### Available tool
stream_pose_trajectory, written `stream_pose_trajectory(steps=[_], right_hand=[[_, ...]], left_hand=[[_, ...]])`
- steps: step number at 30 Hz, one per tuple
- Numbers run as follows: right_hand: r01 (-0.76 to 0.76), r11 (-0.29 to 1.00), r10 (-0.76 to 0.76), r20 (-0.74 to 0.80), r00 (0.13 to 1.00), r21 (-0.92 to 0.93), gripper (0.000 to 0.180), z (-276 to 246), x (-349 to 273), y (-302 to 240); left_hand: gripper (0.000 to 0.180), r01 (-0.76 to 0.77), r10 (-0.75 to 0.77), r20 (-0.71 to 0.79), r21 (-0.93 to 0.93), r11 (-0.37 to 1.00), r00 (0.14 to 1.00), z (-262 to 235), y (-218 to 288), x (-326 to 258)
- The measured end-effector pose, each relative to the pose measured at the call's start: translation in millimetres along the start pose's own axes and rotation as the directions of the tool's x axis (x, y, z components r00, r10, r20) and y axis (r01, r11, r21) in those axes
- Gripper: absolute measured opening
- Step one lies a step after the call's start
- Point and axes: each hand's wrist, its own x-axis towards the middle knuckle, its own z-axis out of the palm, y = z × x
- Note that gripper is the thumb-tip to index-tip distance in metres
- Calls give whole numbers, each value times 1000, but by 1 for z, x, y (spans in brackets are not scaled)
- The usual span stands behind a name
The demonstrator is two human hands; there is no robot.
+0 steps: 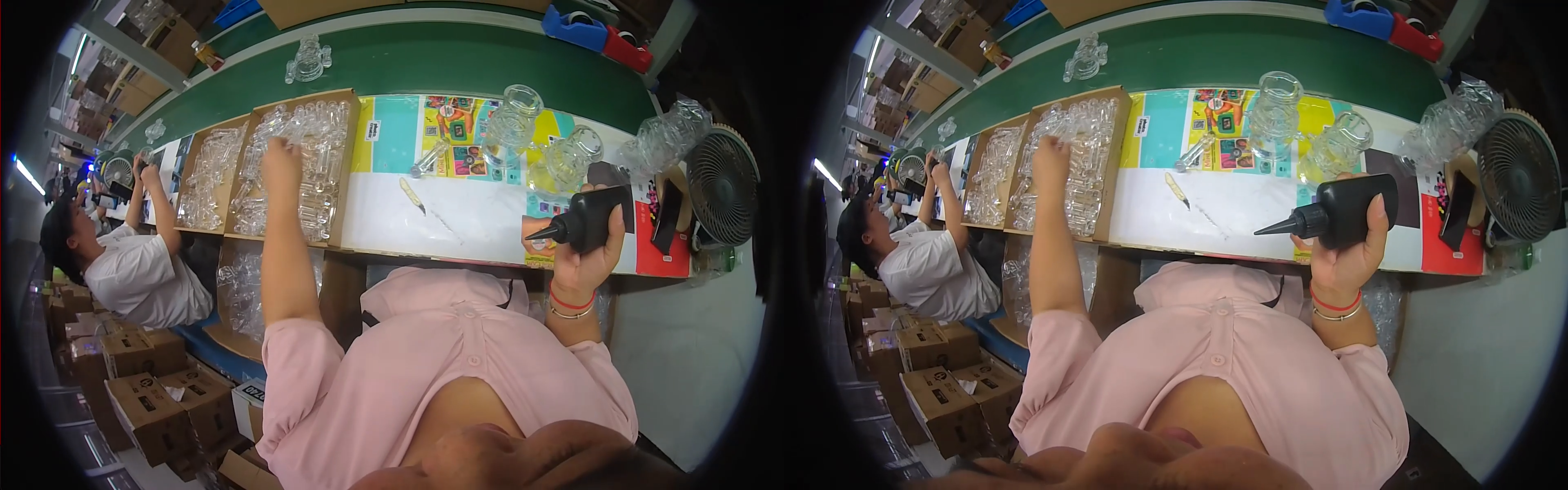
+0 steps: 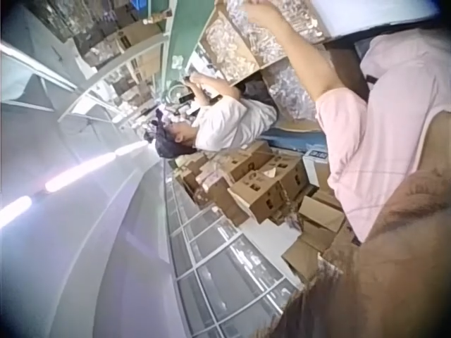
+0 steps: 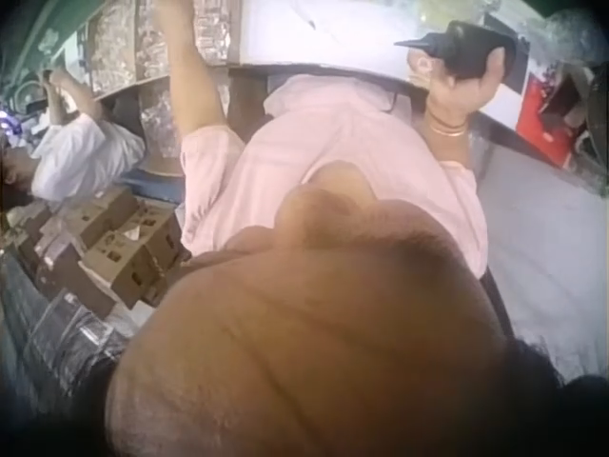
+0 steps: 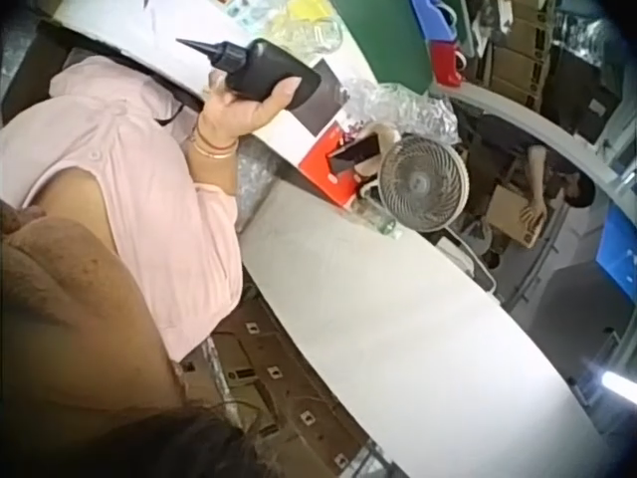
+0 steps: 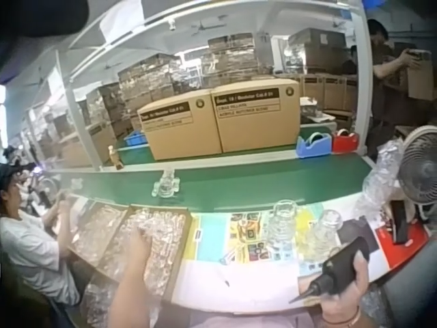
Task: Assemble glass fixtures by cleaning and inserting small glass tubes into larger glass mug holders.
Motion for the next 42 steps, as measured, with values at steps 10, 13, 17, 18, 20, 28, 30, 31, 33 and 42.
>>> stream_pose_trajectory(steps=[10,13,17,18,20,28,30,31,33,42], right_hand=[[-36,999,33,-70,997,-38,35,0,-1,5],[-18,999,16,-51,999,-46,35,0,-5,3],[27,998,-29,-33,999,-60,35,-5,-13,-4],[28,998,-30,-29,999,-65,35,-3,-16,-6],[43,996,-45,-29,999,-77,34,-3,-18,-10],[16,998,-18,-27,999,-60,33,-4,-16,-8],[2,997,-4,-36,999,-73,32,-9,-15,-4],[-13,996,10,-38,999,-89,32,-10,-15,-3],[10,993,-26,-129,991,-117,32,2,-18,2],[36,989,-43,-39,998,-146,34,13,-27,-10]], left_hand=[[35,167,161,240,-914,368,957,-84,99,-108],[35,11,354,243,-836,549,903,-53,124,-136],[38,-33,622,462,-786,618,632,-10,156,-168],[38,-35,629,457,-791,610,629,-2,158,-175],[42,-501,812,220,-692,520,540,14,164,-183],[30,-476,629,148,-529,702,763,7,118,-207],[28,-226,502,289,-640,735,815,-16,127,-204],[27,43,374,434,-698,715,819,-25,129,-204],[27,116,392,392,-814,569,832,-34,134,-203],[38,406,600,352,-912,49,718,-96,173,-195]])
